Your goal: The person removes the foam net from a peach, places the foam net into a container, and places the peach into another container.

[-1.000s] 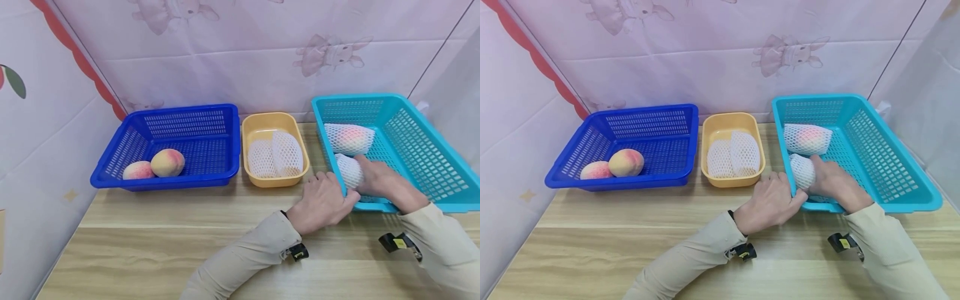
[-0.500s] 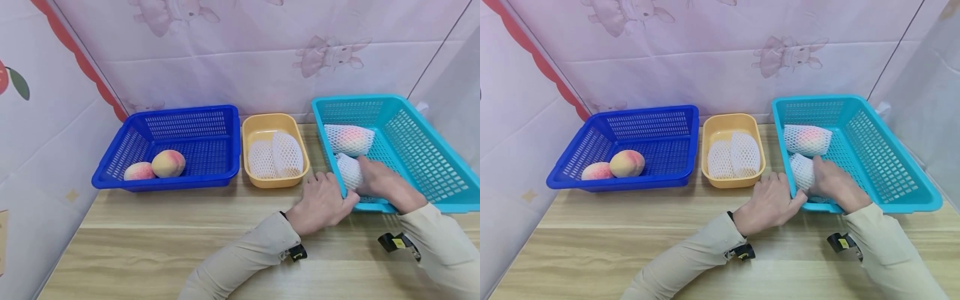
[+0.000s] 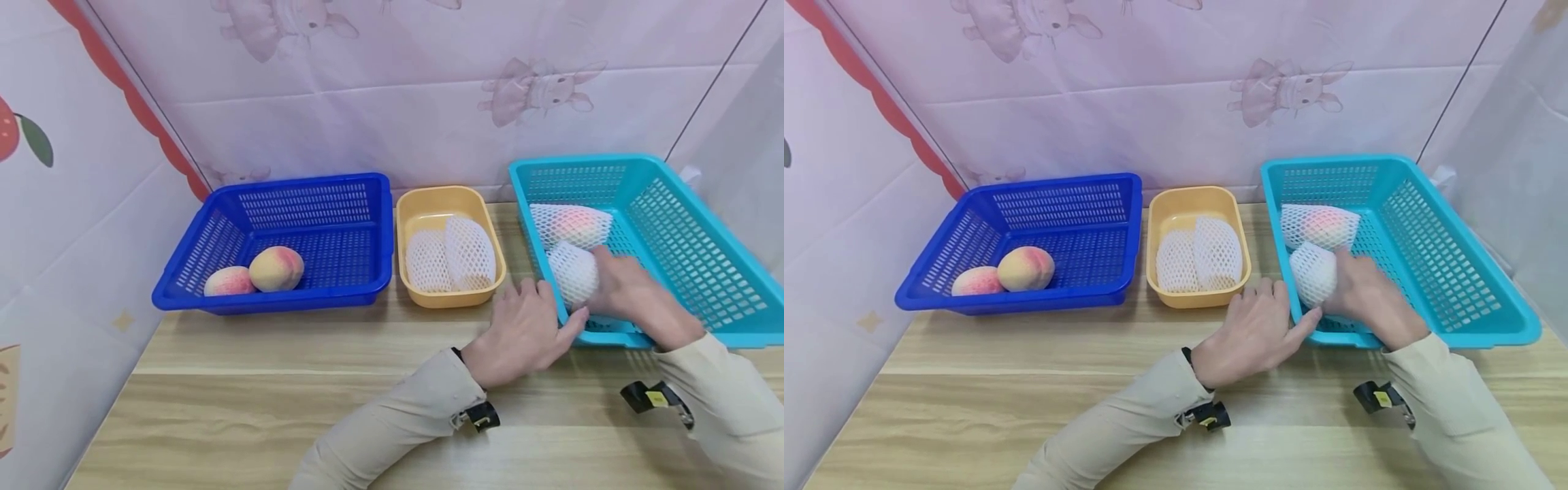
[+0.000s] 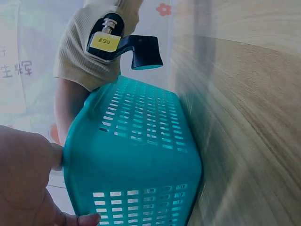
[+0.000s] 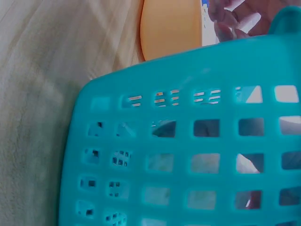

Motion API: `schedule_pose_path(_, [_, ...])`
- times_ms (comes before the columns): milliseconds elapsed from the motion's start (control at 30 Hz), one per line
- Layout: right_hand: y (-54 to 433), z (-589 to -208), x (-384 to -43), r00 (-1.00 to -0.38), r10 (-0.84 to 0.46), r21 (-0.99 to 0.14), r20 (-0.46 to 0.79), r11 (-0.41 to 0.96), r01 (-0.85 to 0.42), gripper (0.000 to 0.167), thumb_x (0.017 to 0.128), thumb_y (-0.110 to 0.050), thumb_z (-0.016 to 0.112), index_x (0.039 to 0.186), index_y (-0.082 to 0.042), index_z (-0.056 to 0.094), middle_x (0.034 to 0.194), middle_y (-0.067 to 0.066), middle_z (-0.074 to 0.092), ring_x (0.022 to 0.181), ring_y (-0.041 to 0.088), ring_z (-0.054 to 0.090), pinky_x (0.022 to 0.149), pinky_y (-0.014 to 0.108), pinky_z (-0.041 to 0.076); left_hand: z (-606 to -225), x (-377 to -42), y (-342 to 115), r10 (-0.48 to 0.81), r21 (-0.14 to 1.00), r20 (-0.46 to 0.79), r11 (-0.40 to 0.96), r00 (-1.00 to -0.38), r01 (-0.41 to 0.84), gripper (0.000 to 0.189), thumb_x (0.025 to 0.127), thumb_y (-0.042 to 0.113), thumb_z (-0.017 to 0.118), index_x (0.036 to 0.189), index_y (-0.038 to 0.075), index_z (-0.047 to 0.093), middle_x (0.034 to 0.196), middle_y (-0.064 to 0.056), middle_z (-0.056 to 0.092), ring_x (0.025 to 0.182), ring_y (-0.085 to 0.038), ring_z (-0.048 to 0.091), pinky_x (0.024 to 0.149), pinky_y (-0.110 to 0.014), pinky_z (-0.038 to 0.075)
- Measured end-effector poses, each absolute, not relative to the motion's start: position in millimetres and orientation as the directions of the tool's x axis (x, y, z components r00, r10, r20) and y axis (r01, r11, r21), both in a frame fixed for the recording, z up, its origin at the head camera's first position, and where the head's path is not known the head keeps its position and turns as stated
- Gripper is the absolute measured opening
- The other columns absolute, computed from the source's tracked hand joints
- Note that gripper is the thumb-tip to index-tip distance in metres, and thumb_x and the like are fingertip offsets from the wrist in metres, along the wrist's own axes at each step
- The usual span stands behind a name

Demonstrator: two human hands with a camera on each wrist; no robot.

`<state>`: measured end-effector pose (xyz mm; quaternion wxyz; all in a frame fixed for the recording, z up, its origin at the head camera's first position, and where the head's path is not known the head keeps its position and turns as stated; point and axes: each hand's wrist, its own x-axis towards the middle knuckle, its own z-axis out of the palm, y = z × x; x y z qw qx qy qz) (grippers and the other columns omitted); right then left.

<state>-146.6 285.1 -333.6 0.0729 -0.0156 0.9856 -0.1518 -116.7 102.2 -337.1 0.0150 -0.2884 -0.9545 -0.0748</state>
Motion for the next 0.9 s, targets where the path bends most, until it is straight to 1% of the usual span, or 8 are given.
schedule_pose_path(100, [286.2,-330.1,-143.8,-0.995,-0.066,-0.324,-0.075,0.945,-0.038,0.090,0.070,-0.027,0.081,0.128,0.018,0.029,0.106,0.041,0.045,0.090,0.052,0.050,0.068,0.059,0.047,-333.7,-116.6,99.2,0.553,0.113,0.116,0.818,-0.825,0.564,0.054,0.098,0.060,0.030,0.099,0.014,0.056,0.087,0.000,0.052,0.073,-0.013,0.049,0.060,-0.025,0.040])
schedule_pose_path(233, [285.8,-322.1,-138.7,-0.998,-0.069,-0.320,0.009,0.945,-0.068,0.096,0.066,-0.032,0.085,0.130,0.016,0.032,0.108,0.039,0.046,0.091,0.050,0.049,0.067,0.060,0.047,-327.3,-119.6,94.2,0.555,0.103,0.192,0.809,-0.810,0.579,0.047,0.097,0.056,0.040,0.110,0.013,0.053,0.092,0.000,0.049,0.071,-0.012,0.044,0.058,-0.022,0.037])
schedule_pose_path(300, [283.9,-317.7,-135.9,-0.997,-0.061,-0.310,0.053,0.948,-0.074,0.098,0.063,-0.033,0.087,0.130,0.014,0.033,0.108,0.037,0.048,0.090,0.049,0.049,0.064,0.059,0.048,-323.9,-122.0,91.5,0.557,0.097,0.233,0.803,-0.797,0.589,0.045,0.097,0.053,0.045,0.114,0.012,0.051,0.097,0.000,0.048,0.073,-0.013,0.042,0.059,-0.021,0.036])
schedule_pose_path(400, [279.6,-311.0,-132.3,-0.992,-0.046,-0.296,0.114,0.952,-0.078,0.097,0.060,-0.032,0.087,0.130,0.010,0.036,0.106,0.033,0.049,0.087,0.046,0.050,0.059,0.055,0.049,-320.7,-125.5,87.8,0.568,0.081,0.322,0.781,-0.757,0.620,0.042,0.095,0.047,0.052,0.117,0.011,0.051,0.107,-0.003,0.050,0.078,-0.015,0.043,0.060,-0.021,0.037])
schedule_pose_path(533, [272.7,-300.5,-128.0,-0.983,-0.037,-0.277,0.179,0.957,-0.086,0.097,0.059,-0.032,0.088,0.133,0.006,0.037,0.107,0.031,0.050,0.086,0.046,0.050,0.054,0.053,0.049,-317.3,-129.3,83.4,0.577,0.074,0.439,0.741,-0.689,0.667,0.048,0.090,0.036,0.061,0.127,0.007,0.048,0.126,-0.010,0.048,0.097,-0.021,0.049,0.071,-0.024,0.045])
schedule_pose_path(633, [267.0,-292.5,-124.7,-0.972,-0.051,-0.252,0.230,0.961,-0.110,0.098,0.058,-0.033,0.089,0.133,0.003,0.039,0.107,0.030,0.051,0.084,0.045,0.051,0.053,0.053,0.049,-313.0,-132.1,81.0,0.580,0.082,0.473,0.721,-0.664,0.688,0.062,0.088,0.026,0.063,0.139,0.003,0.036,0.138,-0.014,0.039,0.113,-0.026,0.044,0.083,-0.028,0.048])
schedule_pose_path(767, [257.9,-283.3,-120.2,-0.963,-0.065,-0.243,0.260,0.961,-0.130,0.101,0.056,-0.032,0.090,0.135,0.002,0.038,0.109,0.029,0.052,0.086,0.045,0.052,0.055,0.056,0.050,-306.8,-135.0,78.6,0.591,0.036,0.463,0.732,-0.660,0.681,0.076,0.088,0.024,0.064,0.148,0.002,0.023,0.147,-0.016,0.027,0.125,-0.029,0.033,0.096,-0.030,0.044])
schedule_pose_path(900, [247.4,-275.1,-115.1,-0.959,-0.063,-0.254,0.277,0.958,-0.136,0.106,0.053,-0.030,0.091,0.137,0.003,0.037,0.111,0.029,0.053,0.086,0.045,0.052,0.058,0.057,0.051,-303.2,-136.0,76.1,0.602,-0.031,0.446,0.750,-0.662,0.661,0.079,0.088,0.026,0.066,0.150,0.004,0.022,0.150,-0.015,0.024,0.129,-0.028,0.027,0.105,-0.032,0.035])
